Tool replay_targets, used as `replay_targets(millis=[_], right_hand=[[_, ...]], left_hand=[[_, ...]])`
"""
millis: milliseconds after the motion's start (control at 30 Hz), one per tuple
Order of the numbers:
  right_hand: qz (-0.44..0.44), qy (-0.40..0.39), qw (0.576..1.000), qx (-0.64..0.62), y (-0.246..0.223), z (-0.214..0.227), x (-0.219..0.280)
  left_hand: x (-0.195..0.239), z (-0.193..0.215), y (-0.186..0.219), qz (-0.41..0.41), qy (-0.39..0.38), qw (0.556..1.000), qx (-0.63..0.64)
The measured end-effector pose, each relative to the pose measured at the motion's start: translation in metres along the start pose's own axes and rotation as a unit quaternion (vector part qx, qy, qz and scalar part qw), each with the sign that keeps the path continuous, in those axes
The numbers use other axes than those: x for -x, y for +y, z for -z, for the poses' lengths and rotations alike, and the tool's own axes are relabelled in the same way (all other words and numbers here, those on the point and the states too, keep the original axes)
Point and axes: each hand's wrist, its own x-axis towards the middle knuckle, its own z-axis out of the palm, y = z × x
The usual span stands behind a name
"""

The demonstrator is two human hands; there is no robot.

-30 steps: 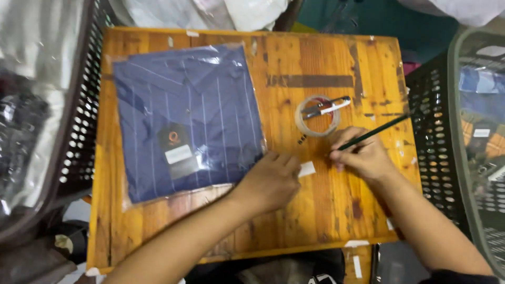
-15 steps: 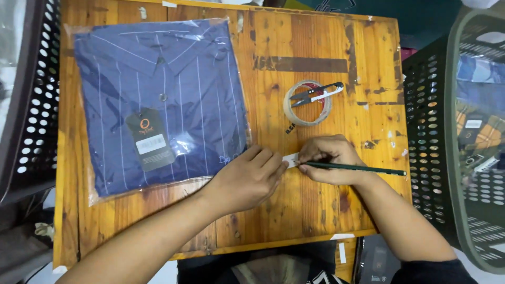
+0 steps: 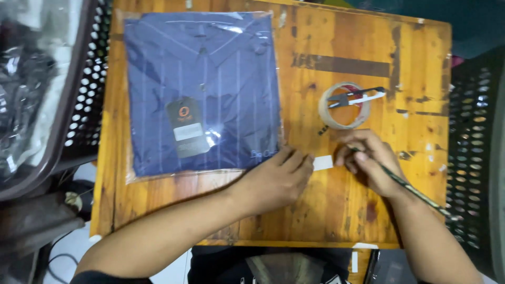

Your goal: The person places a blue striped shirt into a clear plastic bag and smooths it out. They then cut a piece of tape, write on it with a pencil, and attach it to the package. Finally, they place the packaged shirt into a basket and move the table.

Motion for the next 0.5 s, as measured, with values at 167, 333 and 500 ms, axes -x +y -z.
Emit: replay_targets(millis=[167,333,500], right_hand=[[0.063,-0.010,0.997,0.046,0.007,0.010,0.001],[0.014,0.044,0.998,0.044,0.000,0.003,0.007],[0.122,-0.045,0.991,0.025,-0.012,-0.005,-0.005]], left_hand=[[0.003,0.007,0.014,-0.026,-0.033,0.996,-0.085],[-0.001,0.011,0.018,-0.043,-0.075,0.990,-0.115],[0.002,0.000,0.017,0.030,-0.239,0.964,-0.111]])
